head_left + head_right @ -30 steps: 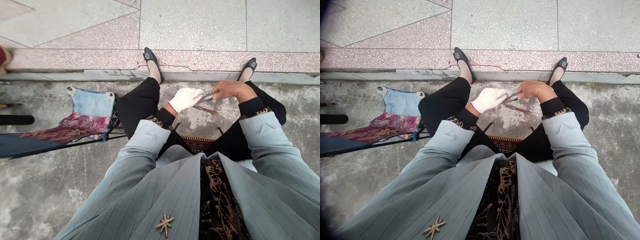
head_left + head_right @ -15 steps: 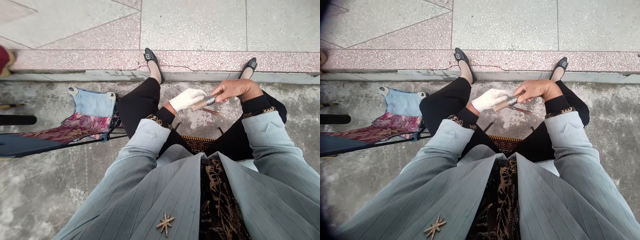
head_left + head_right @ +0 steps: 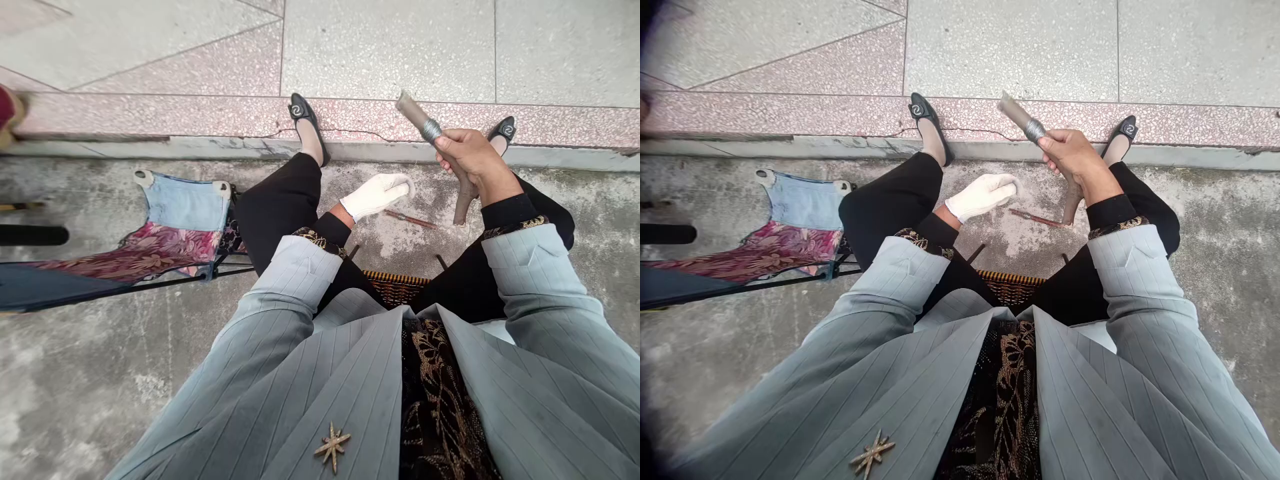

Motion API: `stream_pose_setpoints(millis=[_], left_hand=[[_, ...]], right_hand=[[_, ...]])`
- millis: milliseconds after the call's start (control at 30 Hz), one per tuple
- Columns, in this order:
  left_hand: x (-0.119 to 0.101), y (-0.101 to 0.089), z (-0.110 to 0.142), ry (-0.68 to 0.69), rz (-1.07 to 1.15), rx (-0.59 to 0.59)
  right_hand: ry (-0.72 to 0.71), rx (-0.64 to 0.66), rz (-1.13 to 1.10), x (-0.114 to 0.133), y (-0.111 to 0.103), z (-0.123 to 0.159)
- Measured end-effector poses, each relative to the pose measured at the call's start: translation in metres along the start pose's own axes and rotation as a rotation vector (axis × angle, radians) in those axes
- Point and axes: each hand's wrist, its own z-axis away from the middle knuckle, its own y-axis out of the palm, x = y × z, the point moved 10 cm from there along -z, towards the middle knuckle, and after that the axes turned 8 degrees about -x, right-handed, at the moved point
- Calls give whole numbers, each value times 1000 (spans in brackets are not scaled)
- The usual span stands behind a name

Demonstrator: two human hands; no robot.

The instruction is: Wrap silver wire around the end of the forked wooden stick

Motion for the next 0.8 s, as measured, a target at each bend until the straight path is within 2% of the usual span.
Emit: stream_pose_setpoints(millis=[67, 133, 233, 300, 333, 400, 467, 500, 533, 567, 667, 733, 800], left_hand=[[-3, 2, 0, 35, -162, 21], [0, 5, 1, 42, -362, 49], [11, 10, 3, 6, -604, 109], [17, 12, 3, -9, -665, 138], [19, 11, 3, -10, -666, 145], [21, 9, 2, -7, -607, 141], [21, 5, 1, -1, -482, 125], [19, 2, 1, 4, -400, 107], [18, -2, 0, 2, -313, 72], [18, -7, -1, -8, -225, 29], [16, -20, -1, -40, -5, -106], [12, -24, -2, -34, 56, -146], [7, -22, -2, -12, 51, -138]], right_hand=[[6, -8, 204, -6, 3, -4], [-7, 61, 465, -9, 13, -4], [-11, 302, 811, -17, 40, 5], [0, 492, 918, -26, 54, 15], [1, 596, 917, -30, 61, 22], [-2, 835, 780, -34, 73, 40], [-12, 1041, 507, -27, 77, 60], [-19, 1075, 348, -18, 75, 65], [-35, 1034, 205, -7, 69, 63], [-52, 923, 67, 3, 59, 55], [-87, 514, -263, 27, 23, 31], [-85, 343, -364, 32, 11, 24], [-59, 259, -359, 29, 11, 21]])
